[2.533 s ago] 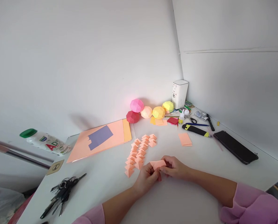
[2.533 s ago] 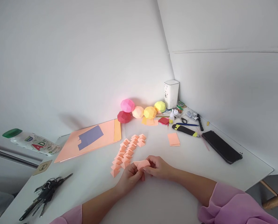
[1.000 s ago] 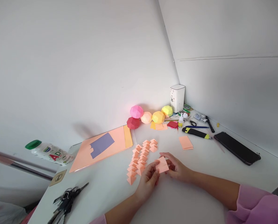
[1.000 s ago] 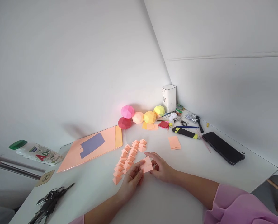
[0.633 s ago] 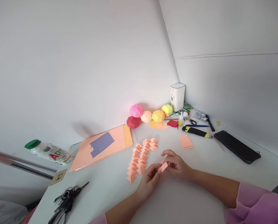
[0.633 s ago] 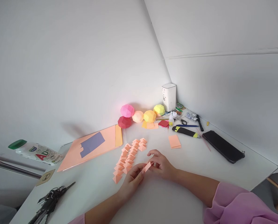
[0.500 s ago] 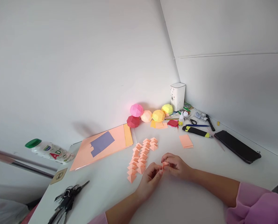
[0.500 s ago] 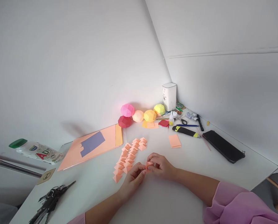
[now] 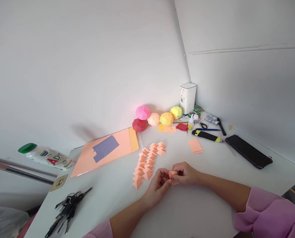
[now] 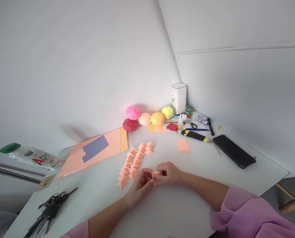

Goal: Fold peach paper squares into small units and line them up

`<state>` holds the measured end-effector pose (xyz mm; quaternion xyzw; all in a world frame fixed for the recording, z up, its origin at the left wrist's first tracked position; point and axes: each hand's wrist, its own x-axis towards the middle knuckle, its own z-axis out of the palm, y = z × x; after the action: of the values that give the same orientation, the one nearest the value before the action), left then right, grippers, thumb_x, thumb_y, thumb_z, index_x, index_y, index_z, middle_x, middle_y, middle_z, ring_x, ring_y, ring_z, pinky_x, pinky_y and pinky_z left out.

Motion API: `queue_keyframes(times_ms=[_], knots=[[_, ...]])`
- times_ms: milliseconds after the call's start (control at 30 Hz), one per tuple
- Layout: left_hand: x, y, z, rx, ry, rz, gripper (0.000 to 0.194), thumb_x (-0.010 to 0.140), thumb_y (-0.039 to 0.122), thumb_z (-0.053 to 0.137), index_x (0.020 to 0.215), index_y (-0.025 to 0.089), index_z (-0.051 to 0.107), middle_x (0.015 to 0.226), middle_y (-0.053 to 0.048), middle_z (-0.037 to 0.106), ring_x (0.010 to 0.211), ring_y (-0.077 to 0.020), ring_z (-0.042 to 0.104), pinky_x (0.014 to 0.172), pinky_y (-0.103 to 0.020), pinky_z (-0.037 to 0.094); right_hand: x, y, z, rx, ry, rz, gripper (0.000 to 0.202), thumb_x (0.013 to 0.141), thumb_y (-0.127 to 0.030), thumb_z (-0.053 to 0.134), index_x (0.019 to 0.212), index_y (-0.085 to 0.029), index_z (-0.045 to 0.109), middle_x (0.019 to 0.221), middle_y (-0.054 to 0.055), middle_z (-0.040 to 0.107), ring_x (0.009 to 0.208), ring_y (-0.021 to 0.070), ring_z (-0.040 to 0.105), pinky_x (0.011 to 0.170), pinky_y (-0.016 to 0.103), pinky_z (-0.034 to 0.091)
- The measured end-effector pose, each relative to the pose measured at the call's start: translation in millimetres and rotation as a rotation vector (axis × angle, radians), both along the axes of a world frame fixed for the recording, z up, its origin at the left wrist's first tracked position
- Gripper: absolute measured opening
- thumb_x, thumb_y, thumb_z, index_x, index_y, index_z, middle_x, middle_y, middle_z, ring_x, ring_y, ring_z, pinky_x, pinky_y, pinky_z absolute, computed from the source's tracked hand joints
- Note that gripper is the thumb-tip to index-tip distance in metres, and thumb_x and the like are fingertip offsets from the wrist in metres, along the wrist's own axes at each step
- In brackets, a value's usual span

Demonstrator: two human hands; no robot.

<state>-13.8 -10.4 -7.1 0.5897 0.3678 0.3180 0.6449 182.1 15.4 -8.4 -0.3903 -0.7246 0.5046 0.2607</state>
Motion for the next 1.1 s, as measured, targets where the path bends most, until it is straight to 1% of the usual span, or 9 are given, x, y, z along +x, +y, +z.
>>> queue_keyframes(times_ms=[167,367,467,533,633,767,867,967,1100], knots=[[-1.6,-0.7,-0.9,0.038,-0.015,-0.017,0.039,0.086,0.042,0.052,0.119,0.027,0.038,0.102,-0.004,0.05,0.074,-0.0113,0.049,0.068,-0.027,0.041,-0.4,0.9,-0.2,-0.01,-0.023,-0.011,0.024,0.077,-0.028,0.056,0.061,-0.016,0.042,0.06,-0.004,0.041,0.054,0.008,0.036,0.05,0.021,0.03],[-2.6,-2.3,-3.6,0.114,-0.07,-0.013,0.037,0.088,0.037,0.051,0.121,0.027,0.04,0.101,-0.005,0.05,0.09,-0.0168,0.05,0.083,-0.035,0.042,0.1,2.2,-4.0,-0.003,-0.018,-0.008,0.025,0.076,-0.029,0.058,0.061,-0.016,0.043,0.059,-0.005,0.041,0.053,0.0078,0.037,0.049,0.02,0.03],[-1.9,-2.9,-1.9,0.103,-0.093,0.0,0.036,0.087,0.037,0.052,0.12,0.027,0.04,0.09,-0.002,0.048,0.083,-0.0149,0.049,0.078,-0.032,0.042,0.9,3.1,-3.4,-0.02,-0.003,-0.01,0.025,0.076,-0.029,0.058,0.061,-0.016,0.044,0.059,-0.004,0.043,0.053,0.0079,0.038,0.048,0.02,0.03],[-0.8,-3.3,0.9,0.047,-0.111,0.031,0.035,0.086,0.038,0.054,0.116,0.026,0.04,0.084,0.0,0.046,0.077,-0.0131,0.047,0.071,-0.028,0.041,1.5,3.7,-2.1,-0.03,0.009,-0.01,0.026,0.076,-0.031,0.059,0.06,-0.015,0.044,0.058,-0.004,0.043,0.053,0.008,0.039,0.048,0.02,0.029],[0.3,-3.6,4.2,-0.037,-0.141,0.067,0.03,0.085,0.041,0.055,0.107,0.025,0.041,0.082,0.001,0.047,0.072,-0.0119,0.046,0.063,-0.024,0.038,2.0,4.3,-0.2,-0.036,0.031,-0.001,0.027,0.077,-0.031,0.059,0.06,-0.015,0.046,0.059,-0.004,0.044,0.053,0.0083,0.04,0.048,0.02,0.03],[-0.7,-2.9,4.2,-0.034,-0.07,0.1,0.026,0.084,0.045,0.054,0.094,0.022,0.047,0.076,0.002,0.047,0.067,-0.0109,0.044,0.059,-0.022,0.036,1.6,4.2,1.9,-0.042,0.05,0.004,0.026,0.079,-0.029,0.057,0.059,-0.014,0.05,0.062,-0.002,0.047,0.056,0.0095,0.043,0.05,0.021,0.033],[-1.3,-1.7,2.9,0.001,-0.049,0.079,0.028,0.084,0.044,0.053,0.101,0.021,0.052,0.085,-0.002,0.052,0.076,-0.014,0.049,0.066,-0.025,0.041,1.8,4.3,3.2,-0.06,0.061,-0.002,0.024,0.078,-0.028,0.058,0.06,-0.014,0.053,0.064,-0.001,0.049,0.058,0.0102,0.044,0.051,0.022,0.033],[-0.9,-0.5,1.0,0.075,-0.056,0.07,0.03,0.084,0.041,0.055,0.109,0.023,0.053,0.094,-0.005,0.051,0.085,-0.0171,0.05,0.07,-0.028,0.043,2.8,5.1,3.3,-0.099,0.075,-0.009,0.021,0.078,-0.026,0.058,0.062,-0.014,0.055,0.065,-0.001,0.049,0.058,0.0097,0.044,0.052,0.022,0.033],[-0.5,0.9,-3.0,0.156,-0.036,0.108,0.033,0.085,0.037,0.055,0.116,0.026,0.052,0.088,-0.003,0.047,0.077,-0.0145,0.047,0.067,-0.027,0.042,4.2,6.7,1.0,-0.115,0.092,-0.004,0.021,0.077,-0.028,0.059,0.062,-0.014,0.055,0.065,-0.002,0.048,0.057,0.009,0.041,0.051,0.022,0.032]])
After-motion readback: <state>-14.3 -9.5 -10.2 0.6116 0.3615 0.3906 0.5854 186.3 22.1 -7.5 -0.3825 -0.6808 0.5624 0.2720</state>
